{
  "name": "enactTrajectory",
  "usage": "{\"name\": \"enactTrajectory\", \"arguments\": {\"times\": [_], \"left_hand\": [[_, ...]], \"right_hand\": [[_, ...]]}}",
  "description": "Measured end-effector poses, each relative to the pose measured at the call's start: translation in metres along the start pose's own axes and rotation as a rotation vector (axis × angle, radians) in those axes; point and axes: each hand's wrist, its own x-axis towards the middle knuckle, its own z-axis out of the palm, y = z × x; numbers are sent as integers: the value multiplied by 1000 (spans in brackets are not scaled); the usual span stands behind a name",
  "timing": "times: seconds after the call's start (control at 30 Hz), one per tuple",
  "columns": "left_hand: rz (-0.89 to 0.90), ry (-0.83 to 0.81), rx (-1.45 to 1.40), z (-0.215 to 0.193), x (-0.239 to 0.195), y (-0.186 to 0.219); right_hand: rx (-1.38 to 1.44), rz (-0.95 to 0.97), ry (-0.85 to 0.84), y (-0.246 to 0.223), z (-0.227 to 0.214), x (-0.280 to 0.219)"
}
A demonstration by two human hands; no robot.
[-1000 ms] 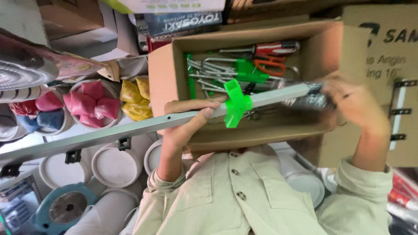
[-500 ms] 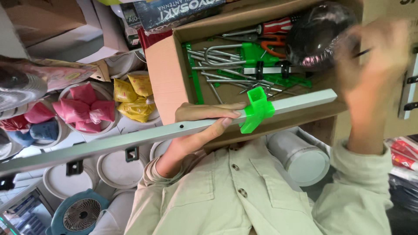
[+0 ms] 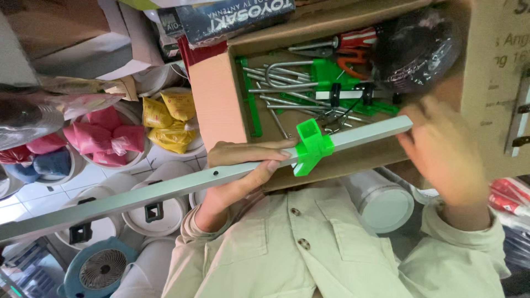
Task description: The person assembles components of a white metal frame using a green plastic connector piece and a screwdriver, retrieving various screws and parts from a cardboard box.
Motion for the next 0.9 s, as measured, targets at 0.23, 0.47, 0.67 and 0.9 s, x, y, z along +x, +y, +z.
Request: {"name": "enactTrajectory", "arguments": {"times": [0.23,0.47,0.67,0.9], "left_hand": [[95,29,26,4,14,-8],[37,4,-11,8,15,-10],[41,-21,3,1,14,-15],[53,-44,3,-5,12,-18]], "right_hand": [[97,-432,-182,-18,161,50],[234,-303,-327,-37,224,67],[200,-365,-529,-29,212,74],[286,-268,-527,-20,198,77]]}}
